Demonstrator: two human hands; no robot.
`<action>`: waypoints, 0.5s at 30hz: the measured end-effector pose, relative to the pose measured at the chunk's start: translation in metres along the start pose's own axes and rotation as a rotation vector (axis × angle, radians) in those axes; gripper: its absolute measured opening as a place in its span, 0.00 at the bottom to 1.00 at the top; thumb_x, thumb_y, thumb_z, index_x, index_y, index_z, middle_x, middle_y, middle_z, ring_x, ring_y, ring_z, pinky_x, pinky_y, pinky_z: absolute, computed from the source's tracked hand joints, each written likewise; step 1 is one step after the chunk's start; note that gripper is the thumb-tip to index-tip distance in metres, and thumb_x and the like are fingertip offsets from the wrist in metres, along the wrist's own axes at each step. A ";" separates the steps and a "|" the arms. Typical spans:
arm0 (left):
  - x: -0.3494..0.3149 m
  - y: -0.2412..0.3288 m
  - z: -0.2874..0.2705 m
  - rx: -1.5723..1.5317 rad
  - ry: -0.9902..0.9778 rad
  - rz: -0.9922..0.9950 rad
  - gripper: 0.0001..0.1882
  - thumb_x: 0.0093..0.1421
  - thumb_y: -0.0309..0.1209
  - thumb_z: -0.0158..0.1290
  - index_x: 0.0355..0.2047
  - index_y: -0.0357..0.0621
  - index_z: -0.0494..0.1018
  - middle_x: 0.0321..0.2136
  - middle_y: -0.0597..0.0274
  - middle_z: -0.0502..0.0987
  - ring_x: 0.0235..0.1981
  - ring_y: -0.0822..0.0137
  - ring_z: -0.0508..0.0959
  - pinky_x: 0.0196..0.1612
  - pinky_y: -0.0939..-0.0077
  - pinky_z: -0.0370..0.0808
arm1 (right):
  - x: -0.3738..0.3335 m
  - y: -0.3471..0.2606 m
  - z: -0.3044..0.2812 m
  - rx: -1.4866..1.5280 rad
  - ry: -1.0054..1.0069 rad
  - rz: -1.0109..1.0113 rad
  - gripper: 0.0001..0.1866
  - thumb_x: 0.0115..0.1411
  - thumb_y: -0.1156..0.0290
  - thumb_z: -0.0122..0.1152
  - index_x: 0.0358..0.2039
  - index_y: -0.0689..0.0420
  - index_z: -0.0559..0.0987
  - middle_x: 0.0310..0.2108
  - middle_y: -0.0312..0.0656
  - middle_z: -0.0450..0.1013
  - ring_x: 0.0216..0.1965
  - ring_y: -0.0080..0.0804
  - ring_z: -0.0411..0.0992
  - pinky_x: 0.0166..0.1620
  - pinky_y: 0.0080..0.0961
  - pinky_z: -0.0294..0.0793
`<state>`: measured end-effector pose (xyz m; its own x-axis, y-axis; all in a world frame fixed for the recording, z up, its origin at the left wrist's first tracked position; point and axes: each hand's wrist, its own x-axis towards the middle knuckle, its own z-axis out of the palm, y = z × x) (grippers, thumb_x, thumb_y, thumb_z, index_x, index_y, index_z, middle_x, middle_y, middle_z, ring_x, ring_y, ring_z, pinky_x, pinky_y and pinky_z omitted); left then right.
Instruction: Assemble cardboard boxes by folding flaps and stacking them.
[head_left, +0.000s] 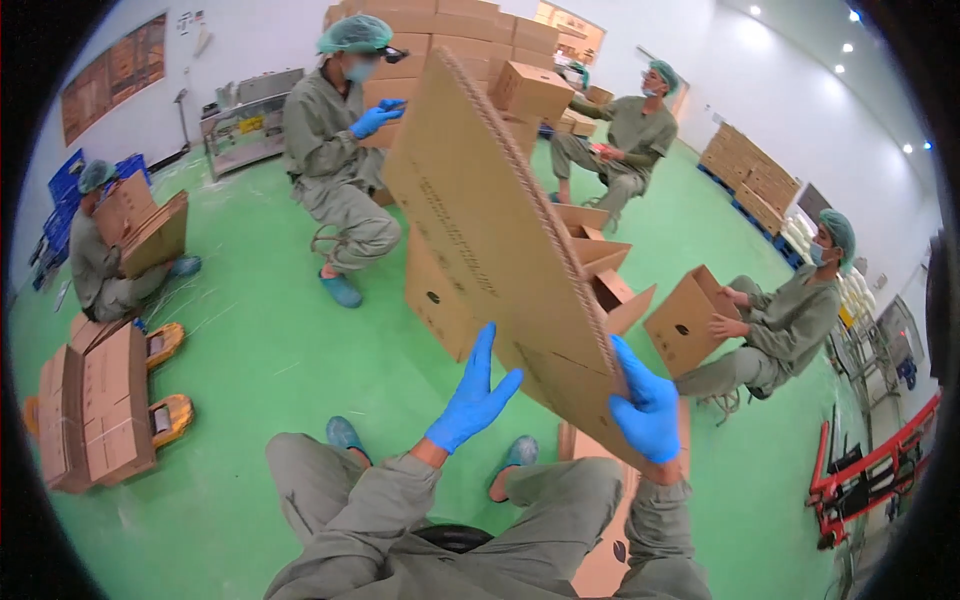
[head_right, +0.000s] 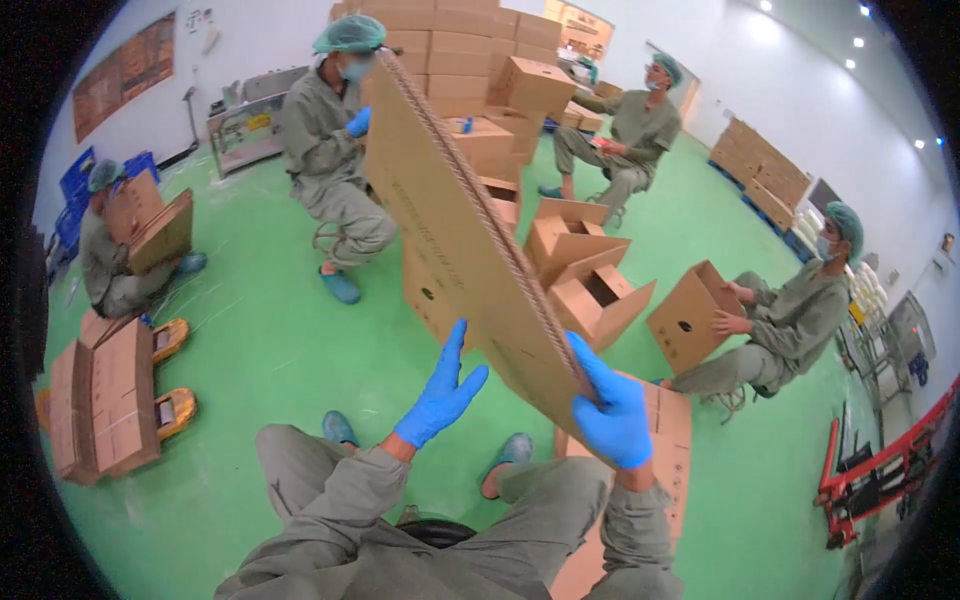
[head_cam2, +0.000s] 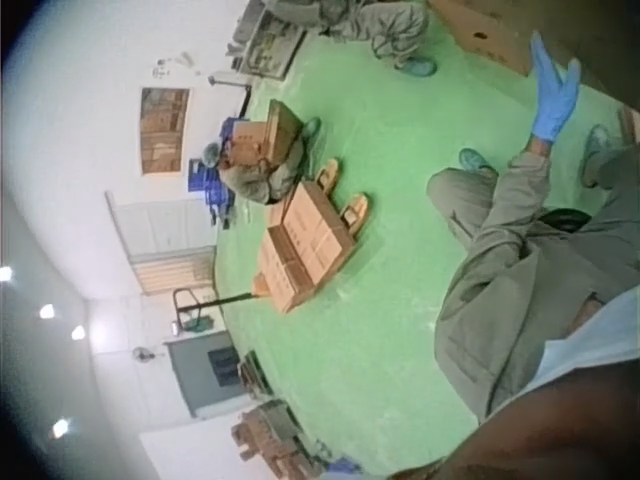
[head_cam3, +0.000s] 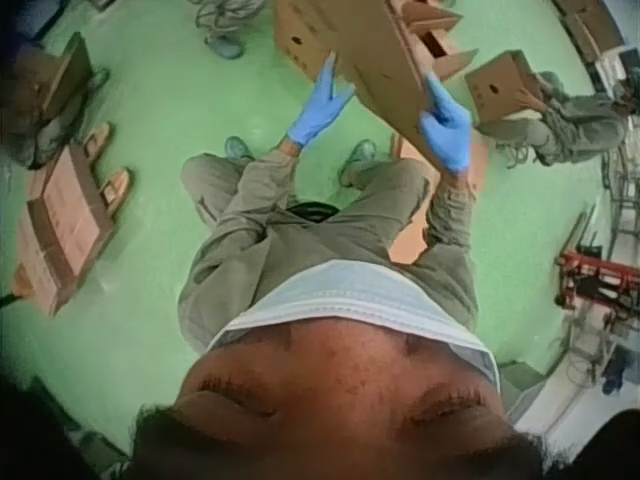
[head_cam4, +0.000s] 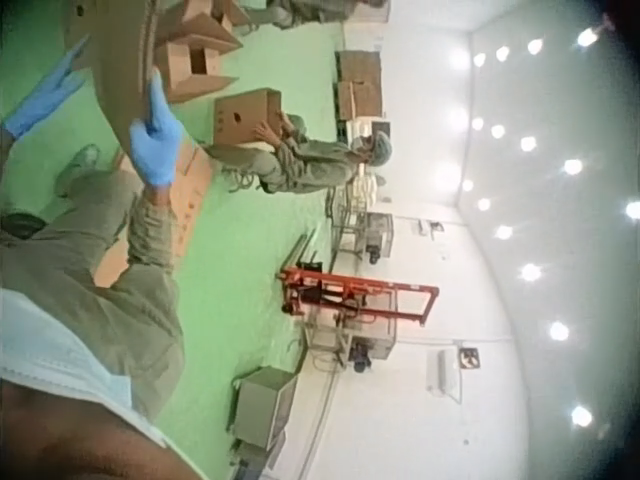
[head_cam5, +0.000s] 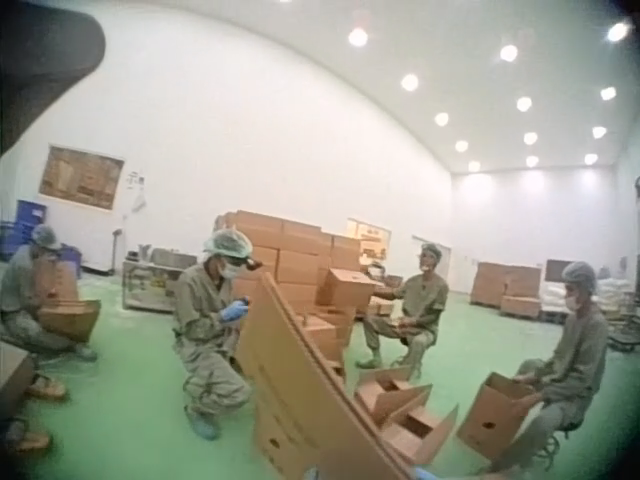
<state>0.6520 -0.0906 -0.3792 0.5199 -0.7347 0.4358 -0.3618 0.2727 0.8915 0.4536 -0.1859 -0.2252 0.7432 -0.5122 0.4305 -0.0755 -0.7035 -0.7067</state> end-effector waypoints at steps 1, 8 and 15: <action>0.001 -0.004 -0.001 0.013 0.016 0.005 0.42 0.63 0.42 0.49 0.66 0.33 0.38 0.67 0.43 0.42 0.68 0.55 0.45 0.67 0.65 0.45 | 0.009 0.001 0.019 0.106 -0.035 -0.031 0.36 0.43 0.84 0.43 0.59 0.58 0.68 0.45 0.40 0.76 0.40 0.17 0.69 0.43 0.16 0.68; -0.058 -0.070 -0.067 -0.388 0.157 -0.702 0.45 0.63 0.63 0.32 0.66 0.38 0.43 0.66 0.57 0.50 0.67 0.59 0.49 0.63 0.57 0.55 | -0.008 0.055 0.200 0.333 -0.290 0.235 0.37 0.47 0.81 0.48 0.62 0.58 0.63 0.57 0.40 0.68 0.51 0.24 0.69 0.53 0.21 0.66; -0.068 -0.209 -0.046 0.006 0.252 -0.687 0.41 0.64 0.55 0.36 0.64 0.34 0.45 0.56 0.31 0.61 0.58 0.40 0.63 0.59 0.58 0.61 | -0.064 0.140 0.322 -0.047 -0.472 0.503 0.39 0.54 0.68 0.54 0.66 0.51 0.52 0.52 0.58 0.68 0.52 0.53 0.70 0.54 0.39 0.68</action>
<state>0.7279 -0.0691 -0.5895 0.7930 -0.5735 -0.2053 0.1057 -0.2024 0.9736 0.6094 -0.0929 -0.5328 0.8193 -0.5200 -0.2414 -0.5078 -0.4627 -0.7267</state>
